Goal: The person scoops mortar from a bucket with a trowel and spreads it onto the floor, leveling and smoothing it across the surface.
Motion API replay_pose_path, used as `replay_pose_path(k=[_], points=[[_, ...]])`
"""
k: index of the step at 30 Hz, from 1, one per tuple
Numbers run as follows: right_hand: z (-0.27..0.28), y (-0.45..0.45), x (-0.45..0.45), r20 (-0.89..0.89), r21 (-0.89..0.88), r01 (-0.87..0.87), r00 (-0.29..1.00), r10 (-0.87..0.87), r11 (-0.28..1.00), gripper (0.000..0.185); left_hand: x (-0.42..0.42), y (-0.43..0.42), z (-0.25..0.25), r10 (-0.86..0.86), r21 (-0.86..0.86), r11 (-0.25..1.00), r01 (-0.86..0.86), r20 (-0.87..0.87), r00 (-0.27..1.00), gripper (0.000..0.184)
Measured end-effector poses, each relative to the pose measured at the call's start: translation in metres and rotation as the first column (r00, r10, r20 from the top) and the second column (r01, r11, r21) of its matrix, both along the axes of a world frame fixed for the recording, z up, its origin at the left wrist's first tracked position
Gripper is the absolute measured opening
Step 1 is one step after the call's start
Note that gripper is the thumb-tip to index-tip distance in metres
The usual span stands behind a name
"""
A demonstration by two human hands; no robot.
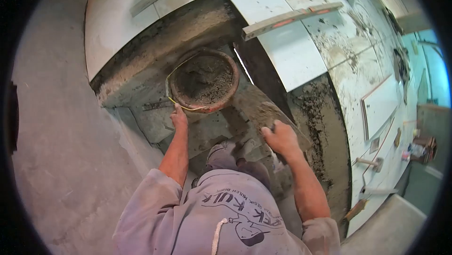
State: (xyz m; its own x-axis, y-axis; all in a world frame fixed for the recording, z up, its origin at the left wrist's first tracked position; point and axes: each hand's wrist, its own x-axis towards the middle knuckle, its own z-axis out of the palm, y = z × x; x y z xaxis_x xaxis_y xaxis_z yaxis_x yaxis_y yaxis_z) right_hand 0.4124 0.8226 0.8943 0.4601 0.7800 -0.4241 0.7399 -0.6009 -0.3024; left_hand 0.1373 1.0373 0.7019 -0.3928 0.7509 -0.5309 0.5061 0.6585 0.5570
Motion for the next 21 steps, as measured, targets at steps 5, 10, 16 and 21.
replay_pose_path(k=[5, 10, 16, 21], points=[[0.016, 0.136, -0.015, 0.205, -0.151, -0.297, 0.924, 0.324, 0.943, 0.021, -0.015, 0.029, -0.015, 0.240, 0.051, 0.962, -0.267, 0.304, 0.922, 0.069], [-0.021, 0.242, -0.032, 0.385, -0.204, -0.601, 0.677, 0.627, 0.773, 0.015, -0.005, 0.063, -0.011, 0.221, 0.020, 0.969, -0.245, 0.370, 0.902, 0.078], [-0.090, 0.305, -0.052, 0.267, -0.613, -0.528, 0.561, 0.783, 0.587, 0.014, 0.004, 0.071, -0.041, 0.229, -0.044, 0.973, -0.228, 0.330, 0.916, 0.094], [-0.113, 0.309, -0.034, 0.188, -0.500, -0.522, 0.714, 0.675, 0.692, 0.016, 0.014, 0.068, -0.076, 0.216, 0.052, 0.968, -0.246, 0.327, 0.920, 0.095]])
